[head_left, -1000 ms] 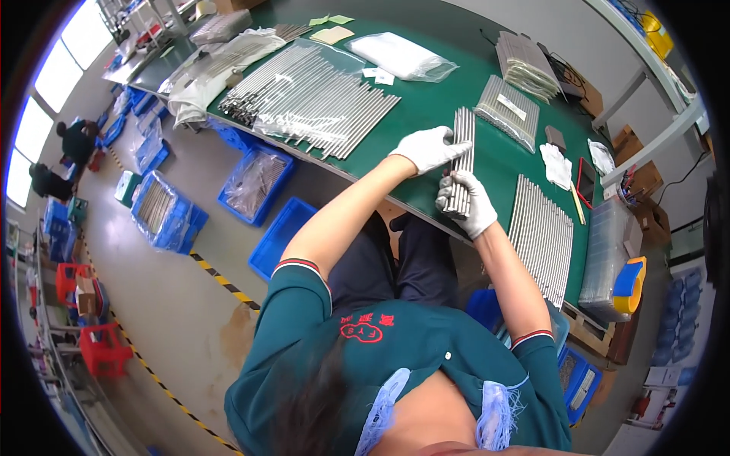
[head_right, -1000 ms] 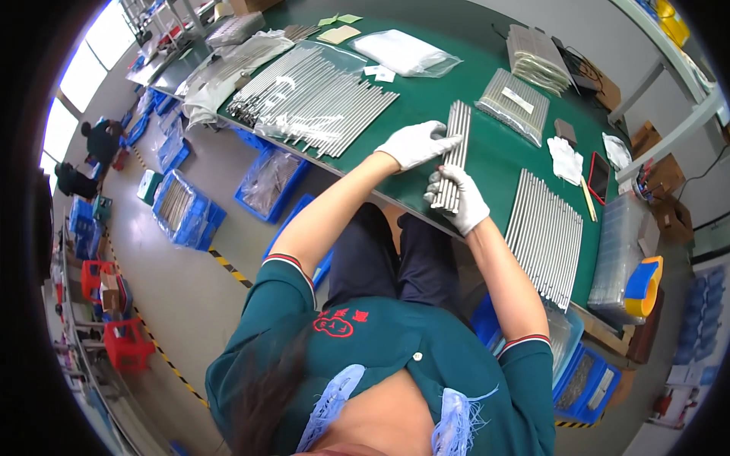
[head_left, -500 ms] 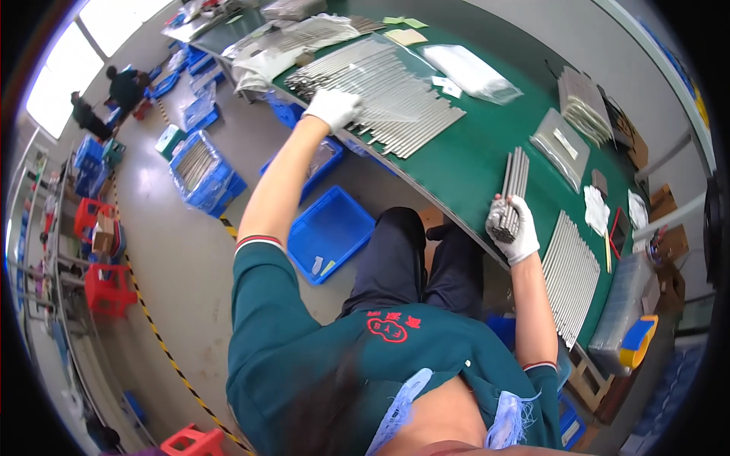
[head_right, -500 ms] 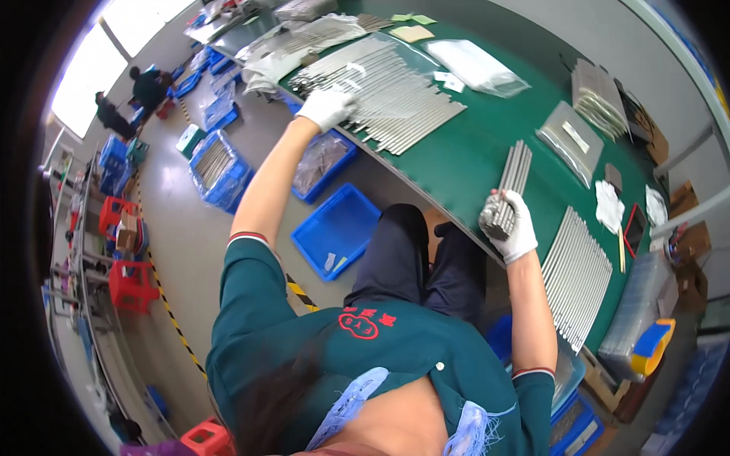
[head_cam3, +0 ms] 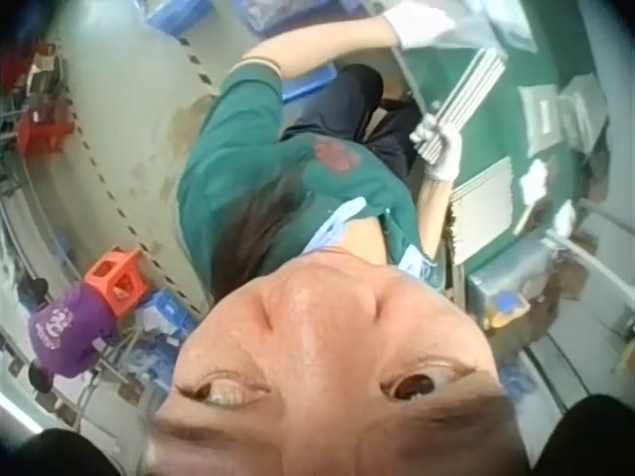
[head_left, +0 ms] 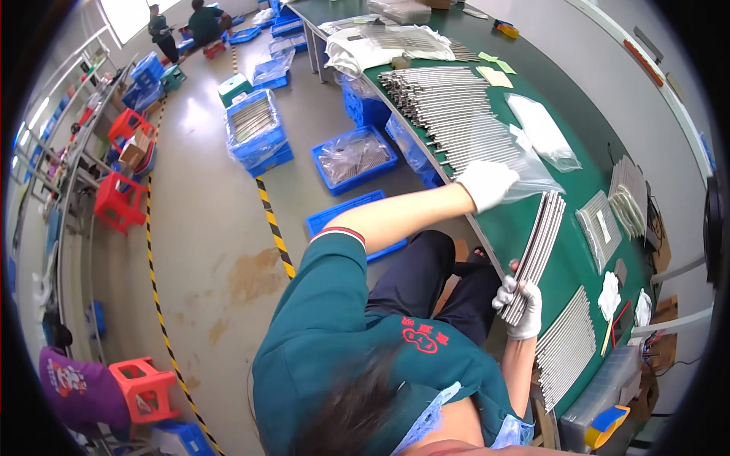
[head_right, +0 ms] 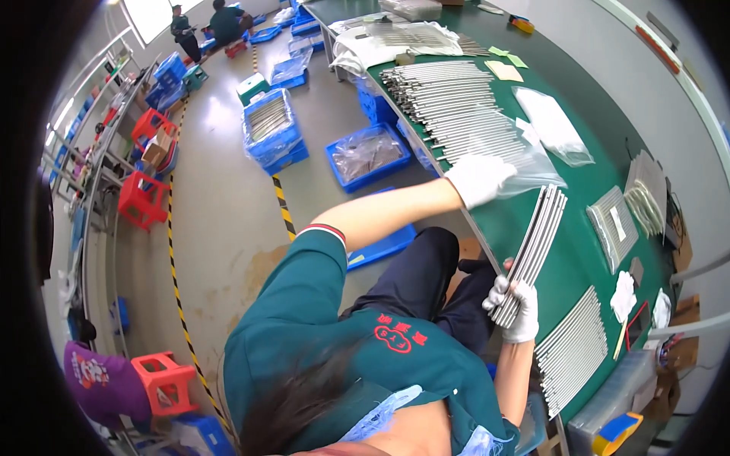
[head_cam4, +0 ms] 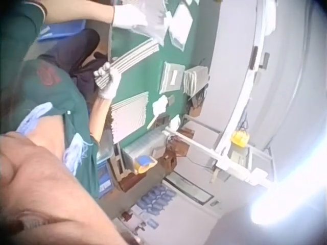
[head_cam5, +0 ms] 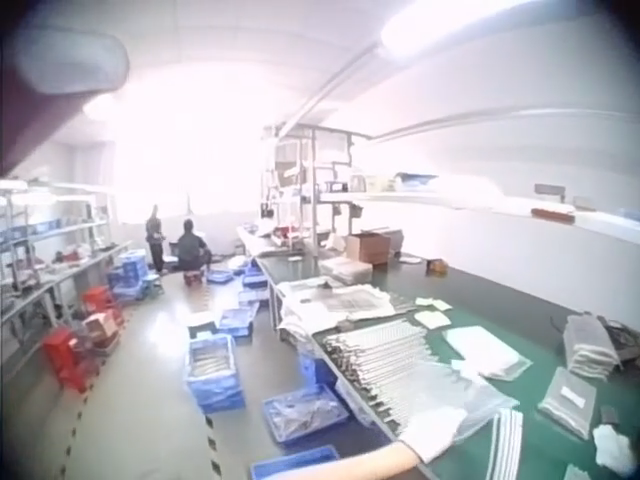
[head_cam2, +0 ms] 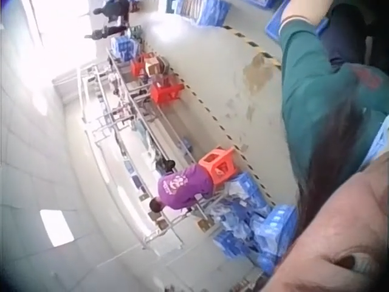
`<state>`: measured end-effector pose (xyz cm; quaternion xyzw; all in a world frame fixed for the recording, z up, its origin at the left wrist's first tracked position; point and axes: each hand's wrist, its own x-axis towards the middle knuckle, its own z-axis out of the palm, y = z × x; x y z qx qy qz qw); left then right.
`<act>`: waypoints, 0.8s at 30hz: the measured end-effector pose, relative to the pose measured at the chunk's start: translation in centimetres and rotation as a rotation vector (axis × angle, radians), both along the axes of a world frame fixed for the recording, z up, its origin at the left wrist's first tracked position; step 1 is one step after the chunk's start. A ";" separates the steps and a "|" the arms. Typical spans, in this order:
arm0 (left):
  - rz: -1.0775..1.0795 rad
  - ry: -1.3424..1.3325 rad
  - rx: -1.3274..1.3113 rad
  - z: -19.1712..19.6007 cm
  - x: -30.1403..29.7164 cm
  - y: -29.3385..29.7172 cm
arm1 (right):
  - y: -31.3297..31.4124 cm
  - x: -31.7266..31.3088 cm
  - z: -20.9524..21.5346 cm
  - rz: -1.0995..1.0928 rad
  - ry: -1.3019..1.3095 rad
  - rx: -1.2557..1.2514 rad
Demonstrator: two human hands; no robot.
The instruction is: Bagging bundles of thin metal rods on an assembly line.
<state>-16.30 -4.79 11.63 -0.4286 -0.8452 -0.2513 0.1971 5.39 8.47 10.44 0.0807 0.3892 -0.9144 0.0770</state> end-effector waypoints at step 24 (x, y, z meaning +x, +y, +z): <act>-0.079 -0.107 0.135 -2.0 4.6 1.8 | -0.5 4.5 -0.4 0.119 -0.137 -0.195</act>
